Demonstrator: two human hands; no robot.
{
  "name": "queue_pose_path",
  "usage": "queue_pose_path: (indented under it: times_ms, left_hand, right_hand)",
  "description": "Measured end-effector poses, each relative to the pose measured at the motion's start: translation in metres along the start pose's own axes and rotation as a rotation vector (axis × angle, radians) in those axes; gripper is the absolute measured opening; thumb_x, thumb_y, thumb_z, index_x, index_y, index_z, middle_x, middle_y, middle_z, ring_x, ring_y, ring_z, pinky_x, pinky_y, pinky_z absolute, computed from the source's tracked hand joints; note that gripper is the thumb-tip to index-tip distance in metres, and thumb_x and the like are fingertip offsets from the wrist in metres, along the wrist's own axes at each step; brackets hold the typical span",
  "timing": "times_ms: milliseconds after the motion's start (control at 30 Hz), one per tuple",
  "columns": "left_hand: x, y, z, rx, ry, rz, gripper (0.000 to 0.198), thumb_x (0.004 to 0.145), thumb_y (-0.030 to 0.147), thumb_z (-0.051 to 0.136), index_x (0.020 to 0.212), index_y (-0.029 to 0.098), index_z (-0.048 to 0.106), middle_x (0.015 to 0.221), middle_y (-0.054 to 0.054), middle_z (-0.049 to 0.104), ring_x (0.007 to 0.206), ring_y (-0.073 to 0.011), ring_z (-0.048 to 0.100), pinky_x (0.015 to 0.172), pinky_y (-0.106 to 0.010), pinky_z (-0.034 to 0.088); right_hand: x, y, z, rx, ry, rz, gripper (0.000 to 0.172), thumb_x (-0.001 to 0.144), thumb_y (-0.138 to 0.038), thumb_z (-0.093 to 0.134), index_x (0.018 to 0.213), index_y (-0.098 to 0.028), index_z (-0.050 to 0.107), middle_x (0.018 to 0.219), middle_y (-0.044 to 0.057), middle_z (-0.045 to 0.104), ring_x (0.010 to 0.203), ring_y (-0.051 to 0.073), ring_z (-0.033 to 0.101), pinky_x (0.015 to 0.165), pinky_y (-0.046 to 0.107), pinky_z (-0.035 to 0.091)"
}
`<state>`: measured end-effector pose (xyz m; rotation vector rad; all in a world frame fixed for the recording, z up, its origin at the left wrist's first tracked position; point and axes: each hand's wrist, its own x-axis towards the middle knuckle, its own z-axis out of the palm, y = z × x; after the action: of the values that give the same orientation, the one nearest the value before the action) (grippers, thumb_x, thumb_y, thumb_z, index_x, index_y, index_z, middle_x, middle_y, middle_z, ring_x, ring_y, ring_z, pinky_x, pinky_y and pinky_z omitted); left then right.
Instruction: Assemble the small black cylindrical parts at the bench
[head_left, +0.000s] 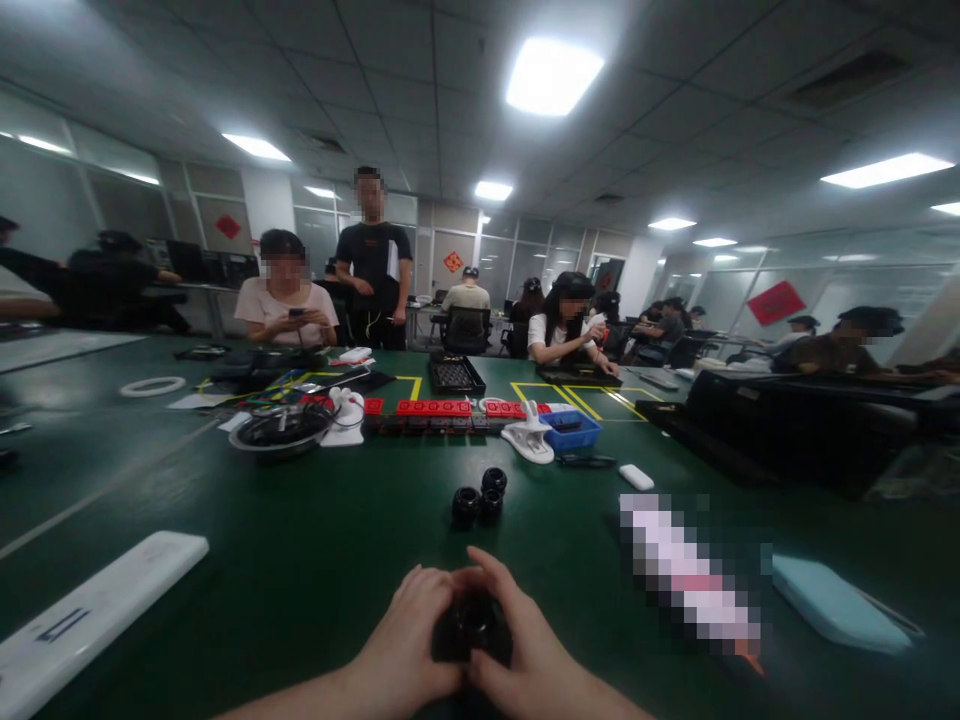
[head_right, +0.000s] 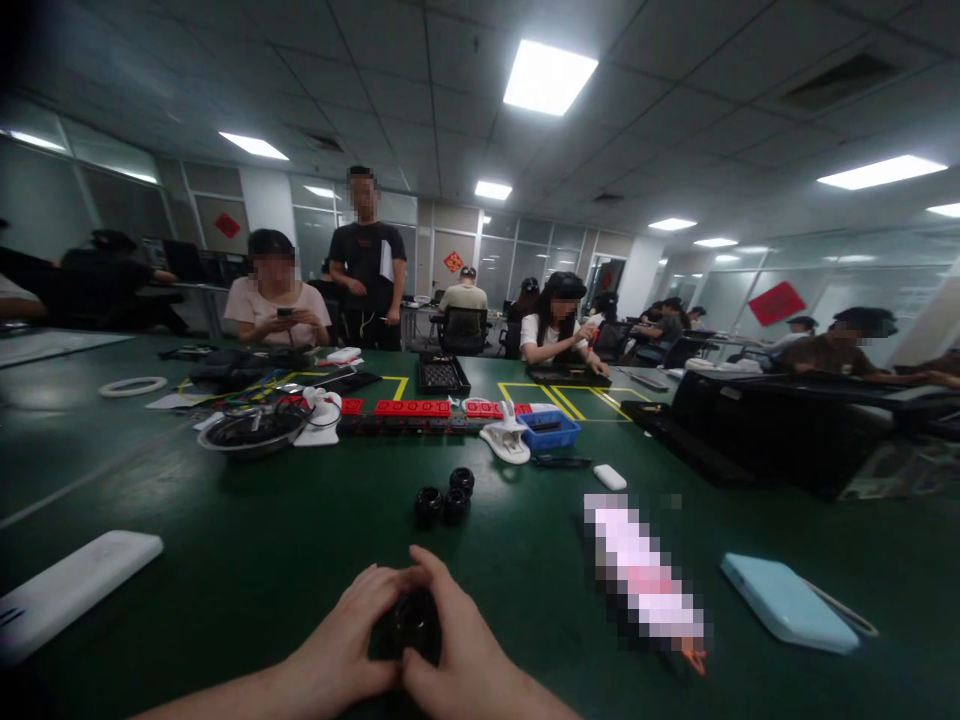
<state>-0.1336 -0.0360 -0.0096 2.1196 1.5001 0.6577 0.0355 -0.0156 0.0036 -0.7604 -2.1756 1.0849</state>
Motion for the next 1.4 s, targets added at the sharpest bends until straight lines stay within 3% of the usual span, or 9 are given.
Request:
queue_pose_path:
  times_ms: [133, 267, 367, 567, 700, 900, 1100, 1267, 1400]
  left_hand:
    - [-0.002, 0.001, 0.0, -0.001, 0.024, 0.036, 0.036, 0.059, 0.039, 0.066, 0.087, 0.019, 0.056, 0.097, -0.005, 0.055, 0.093, -0.0233, 0.048, 0.095, -0.042, 0.027]
    - [-0.005, 0.006, -0.001, 0.005, 0.087, 0.024, 0.033, 0.057, 0.034, 0.068, 0.085, 0.018, 0.057, 0.097, -0.005, 0.053, 0.092, -0.022, 0.047, 0.085, -0.034, 0.037]
    - [-0.007, 0.009, -0.001, 0.032, 0.112, 0.028, 0.041, 0.057, 0.034, 0.068, 0.093, 0.019, 0.057, 0.099, -0.005, 0.052, 0.094, -0.0226, 0.046, 0.086, -0.036, 0.036]
    - [-0.01, 0.011, -0.002, 0.066, 0.122, 0.037, 0.038, 0.058, 0.032, 0.068, 0.092, 0.019, 0.058, 0.099, -0.005, 0.052, 0.094, -0.0226, 0.046, 0.086, -0.035, 0.036]
    - [-0.011, 0.008, -0.001, 0.073, 0.1, 0.035, 0.043, 0.058, 0.041, 0.068, 0.094, 0.018, 0.057, 0.103, -0.005, 0.052, 0.097, -0.0236, 0.045, 0.089, -0.038, 0.033]
    - [-0.011, 0.005, 0.002, 0.073, 0.12, 0.061, 0.038, 0.06, 0.034, 0.066, 0.093, 0.017, 0.057, 0.1, -0.006, 0.053, 0.098, -0.0234, 0.046, 0.094, -0.04, 0.029]
    - [-0.011, 0.008, -0.001, 0.028, 0.096, 0.067, 0.039, 0.06, 0.032, 0.065, 0.096, 0.017, 0.056, 0.1, -0.006, 0.053, 0.095, -0.0225, 0.047, 0.086, -0.035, 0.038]
    - [-0.009, 0.006, -0.002, 0.05, 0.065, 0.068, 0.037, 0.062, 0.026, 0.062, 0.097, 0.018, 0.055, 0.102, -0.007, 0.053, 0.098, -0.0235, 0.047, 0.089, -0.038, 0.035]
    - [-0.008, 0.003, -0.001, 0.043, 0.053, 0.066, 0.034, 0.064, 0.031, 0.062, 0.095, 0.019, 0.056, 0.102, -0.007, 0.053, 0.097, -0.0251, 0.047, 0.089, -0.042, 0.035]
  right_hand:
    - [0.001, -0.001, 0.001, -0.052, 0.09, 0.109, 0.081, 0.055, -0.013, 0.065, 0.126, -0.016, 0.029, 0.12, 0.01, 0.044, 0.111, 0.022, 0.042, 0.097, 0.037, 0.031]
    - [0.004, 0.0, 0.005, -0.094, 0.162, 0.159, 0.065, 0.056, -0.015, 0.066, 0.116, -0.017, 0.041, 0.102, 0.006, 0.054, 0.096, 0.02, 0.051, 0.088, 0.035, 0.038]
    - [0.002, 0.0, 0.004, -0.093, 0.18, 0.049, 0.059, 0.06, -0.014, 0.062, 0.115, -0.019, 0.041, 0.102, 0.005, 0.055, 0.096, 0.019, 0.052, 0.088, 0.035, 0.039]
    - [-0.006, -0.003, 0.001, -0.117, 0.102, -0.051, 0.07, 0.061, -0.006, 0.052, 0.126, -0.021, 0.031, 0.117, 0.006, 0.049, 0.111, 0.019, 0.044, 0.098, 0.038, 0.03]
    - [-0.006, -0.007, 0.006, -0.14, 0.221, -0.047, 0.071, 0.062, -0.014, 0.059, 0.126, -0.019, 0.029, 0.122, 0.01, 0.042, 0.114, 0.023, 0.04, 0.098, 0.041, 0.029]
    - [-0.001, -0.004, 0.018, -0.273, 0.355, 0.061, 0.069, 0.054, -0.016, 0.068, 0.116, -0.017, 0.04, 0.102, 0.007, 0.05, 0.1, 0.023, 0.047, 0.09, 0.038, 0.036]
    - [-0.002, -0.001, 0.015, -0.171, 0.264, 0.036, 0.066, 0.061, -0.01, 0.058, 0.122, -0.02, 0.035, 0.106, 0.005, 0.051, 0.1, 0.019, 0.049, 0.093, 0.036, 0.036]
    - [-0.007, -0.007, 0.009, -0.143, 0.137, -0.023, 0.077, 0.061, -0.01, 0.058, 0.13, -0.02, 0.024, 0.12, 0.007, 0.046, 0.111, 0.019, 0.042, 0.098, 0.037, 0.03]
    - [-0.005, -0.005, 0.008, -0.203, 0.245, -0.004, 0.077, 0.059, -0.026, 0.067, 0.126, -0.017, 0.03, 0.121, 0.01, 0.042, 0.111, 0.023, 0.04, 0.095, 0.04, 0.031]
